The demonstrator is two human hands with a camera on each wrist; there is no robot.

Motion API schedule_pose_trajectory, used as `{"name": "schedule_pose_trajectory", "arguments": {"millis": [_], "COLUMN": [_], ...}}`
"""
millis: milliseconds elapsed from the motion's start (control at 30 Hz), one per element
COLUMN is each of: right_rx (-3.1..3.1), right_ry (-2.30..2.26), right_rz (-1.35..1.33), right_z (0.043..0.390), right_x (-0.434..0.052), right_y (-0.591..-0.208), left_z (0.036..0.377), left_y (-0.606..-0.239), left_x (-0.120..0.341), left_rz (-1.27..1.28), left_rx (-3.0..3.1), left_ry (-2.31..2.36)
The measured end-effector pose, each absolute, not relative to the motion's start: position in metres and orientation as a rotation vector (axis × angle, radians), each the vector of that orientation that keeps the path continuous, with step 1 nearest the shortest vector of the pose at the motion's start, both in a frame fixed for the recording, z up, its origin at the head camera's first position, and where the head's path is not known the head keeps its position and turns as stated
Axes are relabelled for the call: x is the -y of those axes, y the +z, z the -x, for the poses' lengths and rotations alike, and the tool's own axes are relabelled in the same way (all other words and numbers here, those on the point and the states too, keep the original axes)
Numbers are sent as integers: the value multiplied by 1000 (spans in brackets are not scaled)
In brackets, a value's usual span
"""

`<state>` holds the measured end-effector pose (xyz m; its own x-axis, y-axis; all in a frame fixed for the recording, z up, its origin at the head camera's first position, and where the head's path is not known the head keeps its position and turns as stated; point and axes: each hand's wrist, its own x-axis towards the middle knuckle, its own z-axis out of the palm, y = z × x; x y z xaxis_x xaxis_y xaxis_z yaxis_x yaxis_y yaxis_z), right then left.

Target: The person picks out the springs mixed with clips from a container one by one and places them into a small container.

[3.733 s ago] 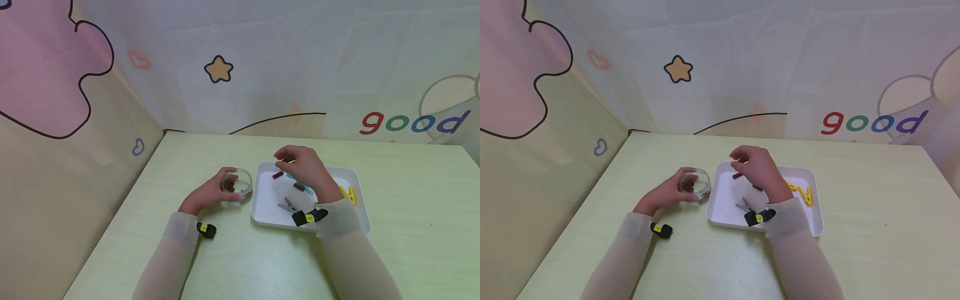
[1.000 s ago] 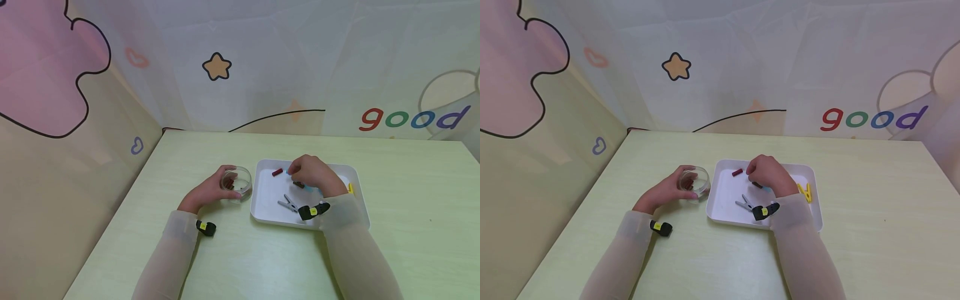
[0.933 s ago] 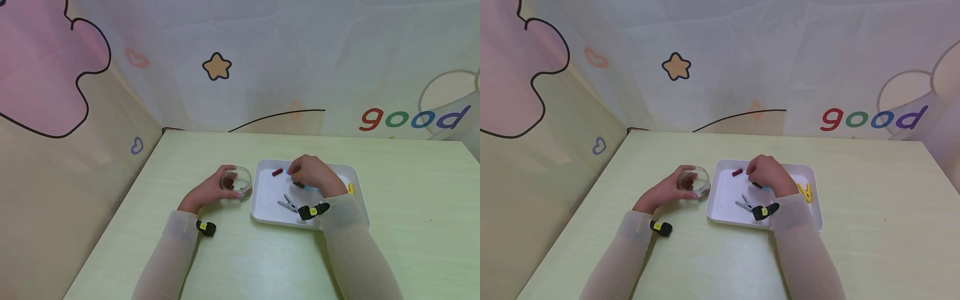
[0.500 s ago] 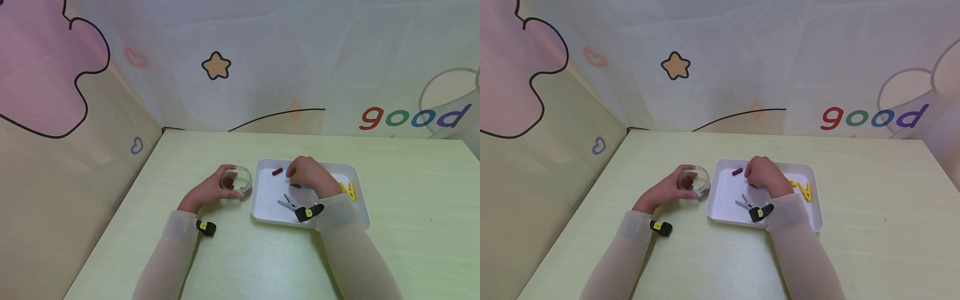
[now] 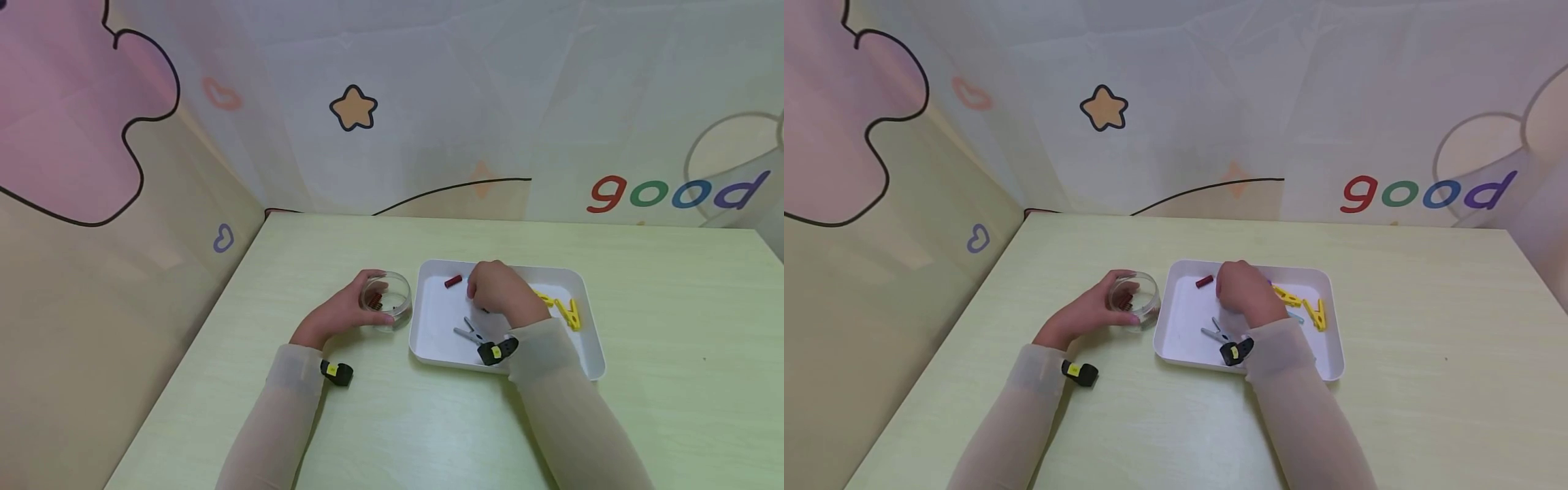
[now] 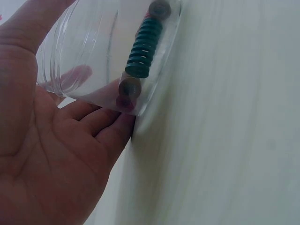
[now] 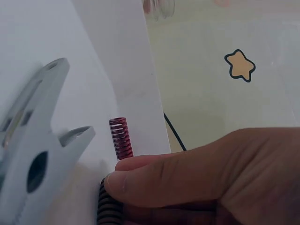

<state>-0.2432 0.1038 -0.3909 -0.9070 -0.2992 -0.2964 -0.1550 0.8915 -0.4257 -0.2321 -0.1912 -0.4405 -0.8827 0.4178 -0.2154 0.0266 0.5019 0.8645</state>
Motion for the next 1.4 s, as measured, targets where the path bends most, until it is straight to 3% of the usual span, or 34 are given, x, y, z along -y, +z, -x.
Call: {"name": "schedule_pose_trajectory", "arguments": {"millis": [1400], "right_rx": [-2741], "right_ry": [-720], "right_rz": [452], "right_z": [241], "right_x": [-99], "right_y": [-381], "left_z": [231], "left_y": [-439], "left_x": [191], "left_rz": [-364], "left_rx": [-2383], "left_ry": [1319]}}
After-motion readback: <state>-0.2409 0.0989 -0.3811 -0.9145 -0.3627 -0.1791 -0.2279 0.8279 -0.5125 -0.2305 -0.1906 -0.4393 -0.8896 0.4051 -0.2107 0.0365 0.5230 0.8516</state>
